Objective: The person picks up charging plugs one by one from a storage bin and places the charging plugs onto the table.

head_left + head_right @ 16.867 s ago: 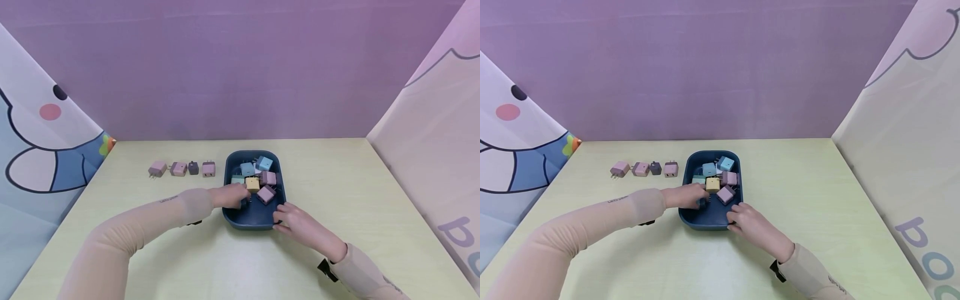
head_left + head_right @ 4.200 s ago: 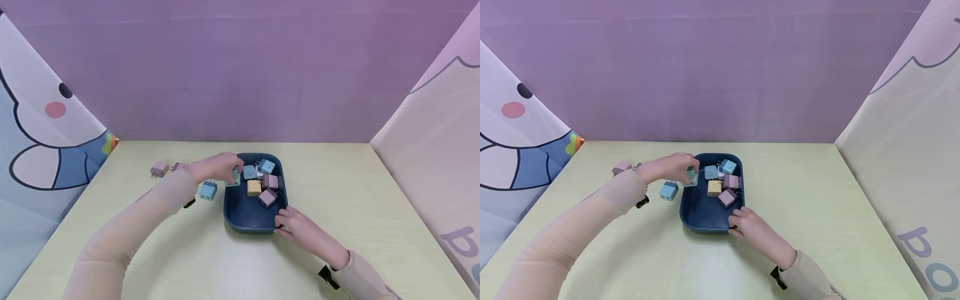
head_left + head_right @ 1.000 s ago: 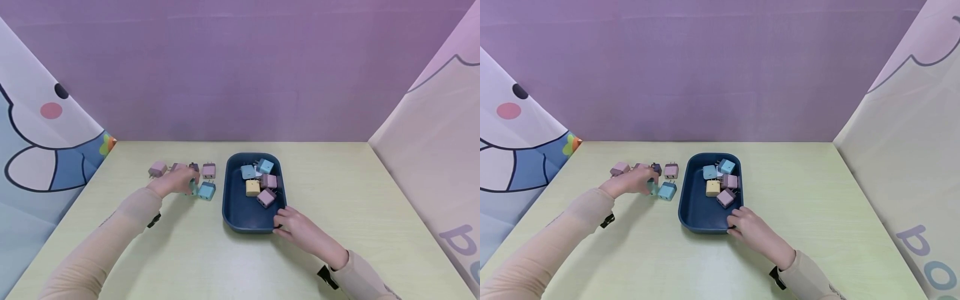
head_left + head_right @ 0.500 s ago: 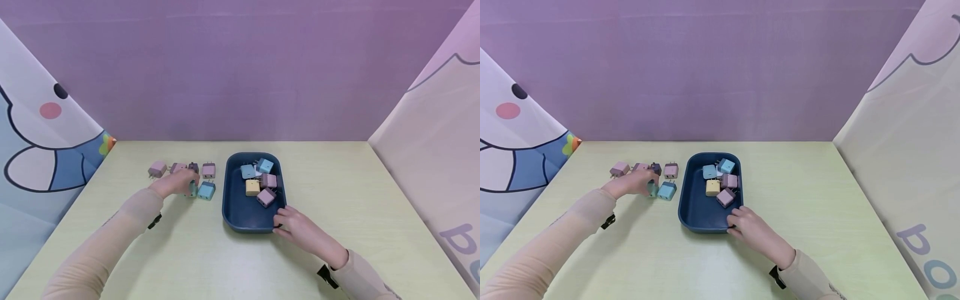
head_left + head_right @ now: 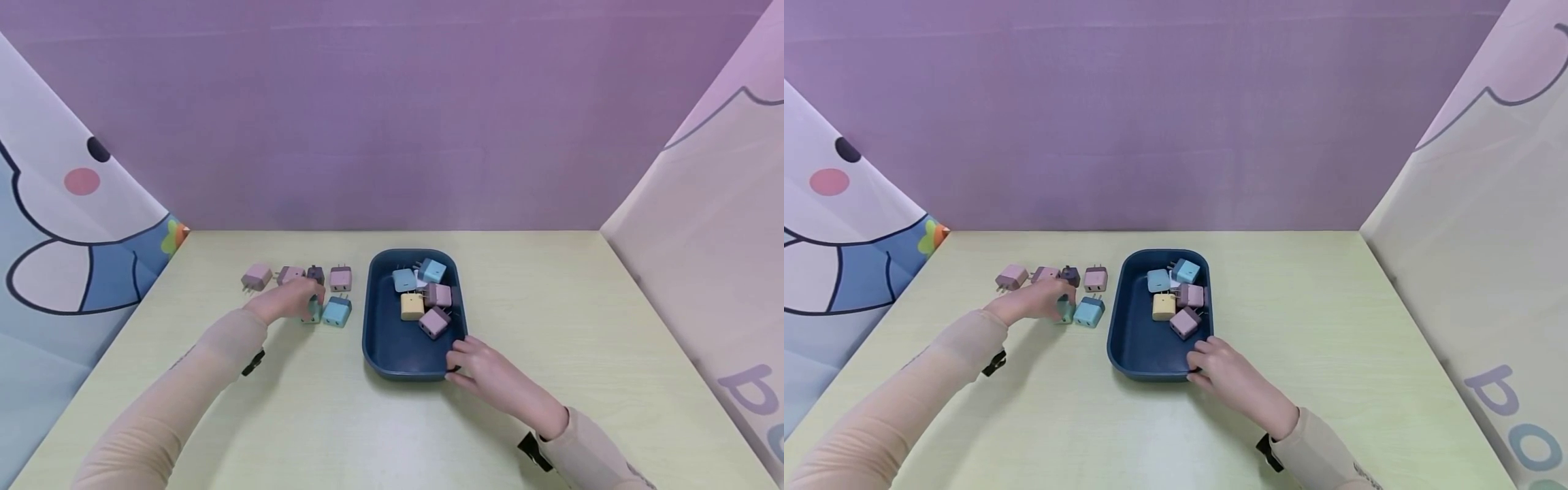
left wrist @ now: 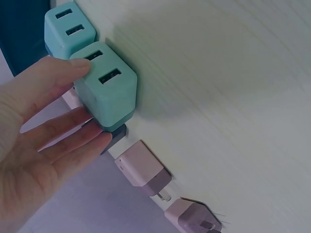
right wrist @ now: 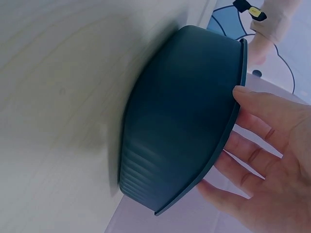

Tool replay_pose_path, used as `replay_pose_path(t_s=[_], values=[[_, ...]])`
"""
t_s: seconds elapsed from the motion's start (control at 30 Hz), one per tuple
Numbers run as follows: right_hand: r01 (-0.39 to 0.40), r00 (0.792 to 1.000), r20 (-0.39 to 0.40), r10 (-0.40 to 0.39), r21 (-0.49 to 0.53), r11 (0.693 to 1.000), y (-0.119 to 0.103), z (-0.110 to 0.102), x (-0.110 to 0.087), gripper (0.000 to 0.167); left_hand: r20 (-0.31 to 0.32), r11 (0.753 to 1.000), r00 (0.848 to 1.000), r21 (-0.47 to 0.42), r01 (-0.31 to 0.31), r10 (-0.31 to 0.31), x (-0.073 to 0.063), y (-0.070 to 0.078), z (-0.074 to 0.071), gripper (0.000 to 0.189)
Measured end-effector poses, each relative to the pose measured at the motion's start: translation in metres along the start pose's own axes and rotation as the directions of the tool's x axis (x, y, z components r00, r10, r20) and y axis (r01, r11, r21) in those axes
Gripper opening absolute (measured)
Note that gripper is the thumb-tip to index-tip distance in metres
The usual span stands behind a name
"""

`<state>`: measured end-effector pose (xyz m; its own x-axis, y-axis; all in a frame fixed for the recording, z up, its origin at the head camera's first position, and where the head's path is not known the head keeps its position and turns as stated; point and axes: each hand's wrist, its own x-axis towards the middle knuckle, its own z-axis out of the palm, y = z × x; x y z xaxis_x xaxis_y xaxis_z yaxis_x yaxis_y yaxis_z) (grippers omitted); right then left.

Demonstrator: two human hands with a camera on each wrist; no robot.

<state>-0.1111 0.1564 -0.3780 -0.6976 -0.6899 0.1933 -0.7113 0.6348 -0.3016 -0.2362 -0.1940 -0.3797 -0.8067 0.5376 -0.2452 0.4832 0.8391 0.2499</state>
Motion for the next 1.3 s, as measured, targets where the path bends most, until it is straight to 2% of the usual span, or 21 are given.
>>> replay_pose_path(t_s=[0.7,1.03,1.3], values=[[0.014,1.000,-0.021,-0.014,-0.004,1.000,0.001,0.002,0.000,0.011,0.000,1.000,1.000,0.006,0.025,-0.025,0.000,0.001,0.003,0.026],[0.010,1.000,-0.011,-0.010,-0.010,1.000,0.001,0.003,0.000,0.011,-0.002,1.000,1.000,-0.003,0.013,-0.013,-0.003,0.000,0.004,0.028],[0.020,1.000,-0.020,-0.020,-0.013,1.000,0.002,0.003,0.000,0.012,-0.015,0.998,0.999,-0.050,0.030,-0.031,-0.009,0.009,-0.005,0.033]])
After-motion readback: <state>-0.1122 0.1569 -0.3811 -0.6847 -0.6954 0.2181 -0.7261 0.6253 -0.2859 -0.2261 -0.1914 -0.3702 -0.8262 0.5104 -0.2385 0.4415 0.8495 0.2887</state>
